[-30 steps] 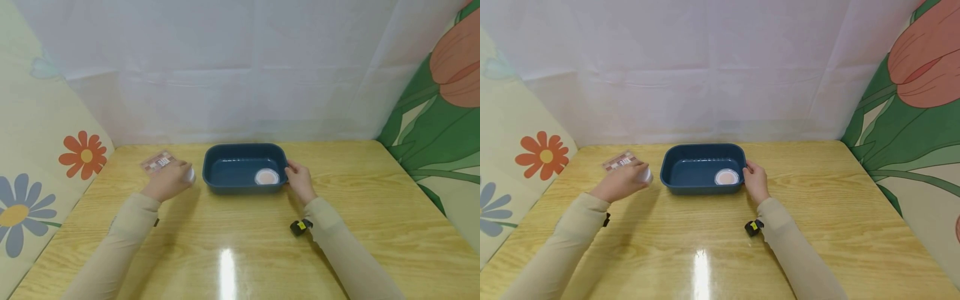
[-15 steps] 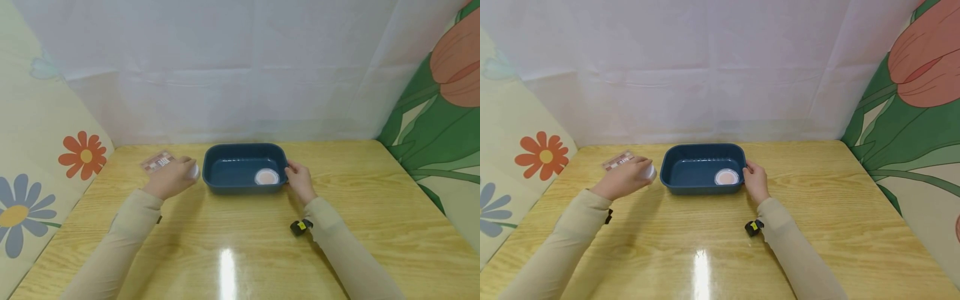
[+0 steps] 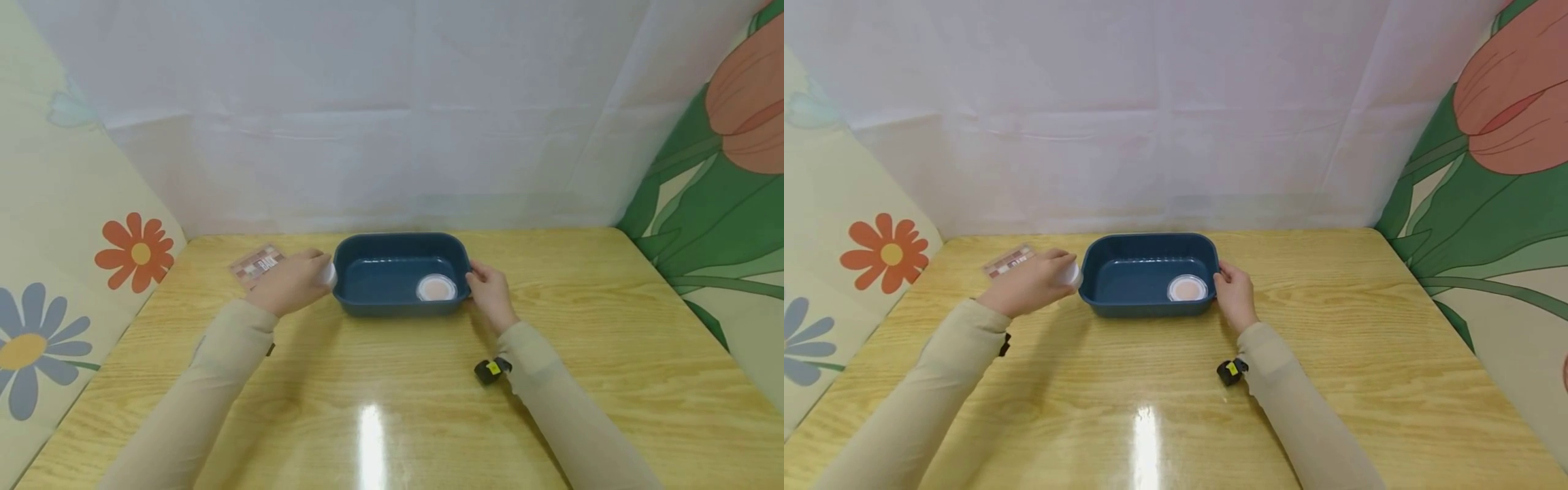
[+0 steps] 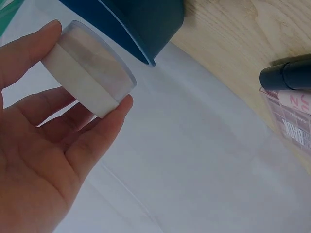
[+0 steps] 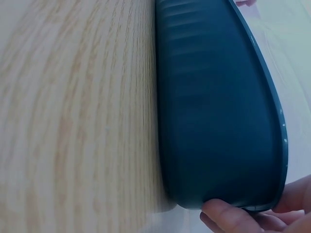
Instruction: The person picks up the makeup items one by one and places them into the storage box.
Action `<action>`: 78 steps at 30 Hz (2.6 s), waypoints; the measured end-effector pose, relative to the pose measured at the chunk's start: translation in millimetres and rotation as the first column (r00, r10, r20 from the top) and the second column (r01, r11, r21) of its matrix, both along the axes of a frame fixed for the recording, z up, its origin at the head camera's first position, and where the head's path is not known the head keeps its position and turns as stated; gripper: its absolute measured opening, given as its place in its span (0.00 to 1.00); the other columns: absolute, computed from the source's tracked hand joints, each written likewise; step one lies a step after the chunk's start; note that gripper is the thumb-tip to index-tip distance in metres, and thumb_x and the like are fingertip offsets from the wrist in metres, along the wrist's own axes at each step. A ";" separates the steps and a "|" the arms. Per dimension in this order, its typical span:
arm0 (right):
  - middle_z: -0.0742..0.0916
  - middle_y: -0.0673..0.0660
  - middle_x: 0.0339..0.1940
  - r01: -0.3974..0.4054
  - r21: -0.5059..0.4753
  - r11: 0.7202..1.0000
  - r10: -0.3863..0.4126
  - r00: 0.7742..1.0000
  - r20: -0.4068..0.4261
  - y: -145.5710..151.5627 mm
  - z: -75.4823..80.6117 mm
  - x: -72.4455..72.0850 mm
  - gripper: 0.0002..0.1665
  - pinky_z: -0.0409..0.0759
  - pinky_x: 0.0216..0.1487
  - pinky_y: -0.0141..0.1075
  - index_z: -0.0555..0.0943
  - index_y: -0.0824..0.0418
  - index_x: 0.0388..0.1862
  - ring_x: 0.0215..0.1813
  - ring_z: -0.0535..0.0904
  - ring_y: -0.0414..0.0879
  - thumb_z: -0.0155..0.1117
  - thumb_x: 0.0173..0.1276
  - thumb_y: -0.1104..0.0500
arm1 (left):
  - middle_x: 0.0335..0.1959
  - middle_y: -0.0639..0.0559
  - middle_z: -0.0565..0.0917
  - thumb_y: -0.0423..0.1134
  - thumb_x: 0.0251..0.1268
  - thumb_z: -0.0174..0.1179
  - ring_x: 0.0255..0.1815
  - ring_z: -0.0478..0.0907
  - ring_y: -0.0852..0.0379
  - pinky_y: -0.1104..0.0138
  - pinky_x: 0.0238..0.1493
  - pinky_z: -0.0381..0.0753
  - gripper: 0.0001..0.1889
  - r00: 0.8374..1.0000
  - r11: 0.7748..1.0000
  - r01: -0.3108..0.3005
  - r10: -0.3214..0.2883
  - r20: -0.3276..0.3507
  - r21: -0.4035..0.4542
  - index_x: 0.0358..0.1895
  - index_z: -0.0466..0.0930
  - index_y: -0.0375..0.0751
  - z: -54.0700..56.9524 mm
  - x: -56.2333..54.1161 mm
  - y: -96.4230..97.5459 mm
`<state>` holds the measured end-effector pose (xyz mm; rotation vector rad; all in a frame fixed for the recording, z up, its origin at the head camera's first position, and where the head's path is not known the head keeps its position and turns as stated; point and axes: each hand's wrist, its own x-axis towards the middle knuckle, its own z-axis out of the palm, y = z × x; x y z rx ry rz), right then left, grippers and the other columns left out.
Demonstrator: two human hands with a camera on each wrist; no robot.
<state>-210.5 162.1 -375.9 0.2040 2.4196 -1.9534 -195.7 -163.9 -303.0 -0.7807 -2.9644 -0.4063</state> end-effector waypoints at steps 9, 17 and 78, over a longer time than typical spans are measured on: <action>0.70 0.71 0.69 0.000 0.017 1.000 0.000 1.000 0.006 1.1 -0.7 0.2 0.27 0.82 0.51 0.41 0.59 0.73 0.73 0.67 0.69 0.59 0.43 0.77 0.67 | 0.56 0.28 0.77 0.35 0.63 0.60 0.47 0.80 0.37 0.51 0.46 0.82 0.26 1.000 1.000 0.013 -0.012 0.015 -0.025 0.61 0.71 0.23 0.6 -3.3 8.9; 0.70 0.72 0.69 -0.002 -0.008 1.000 0.002 1.000 0.013 0.7 -1.6 -0.7 0.27 0.83 0.46 0.36 0.58 0.73 0.73 0.66 0.70 0.59 0.43 0.78 0.67 | 0.59 0.28 0.75 0.37 0.63 0.63 0.53 0.78 0.36 0.50 0.51 0.80 0.30 0.999 0.998 0.007 -0.004 0.041 -0.068 0.64 0.68 0.23 3.1 -6.1 19.4; 0.75 0.75 0.61 0.034 -0.020 0.999 -0.035 0.998 -0.048 0.1 -4.6 -0.8 0.25 0.84 0.30 0.32 0.64 0.74 0.70 0.46 0.80 0.51 0.45 0.76 0.69 | 0.62 0.31 0.72 0.37 0.63 0.65 0.56 0.76 0.39 0.55 0.55 0.78 0.32 0.988 0.978 0.113 -0.091 0.127 -0.174 0.66 0.67 0.24 5.2 -33.0 65.8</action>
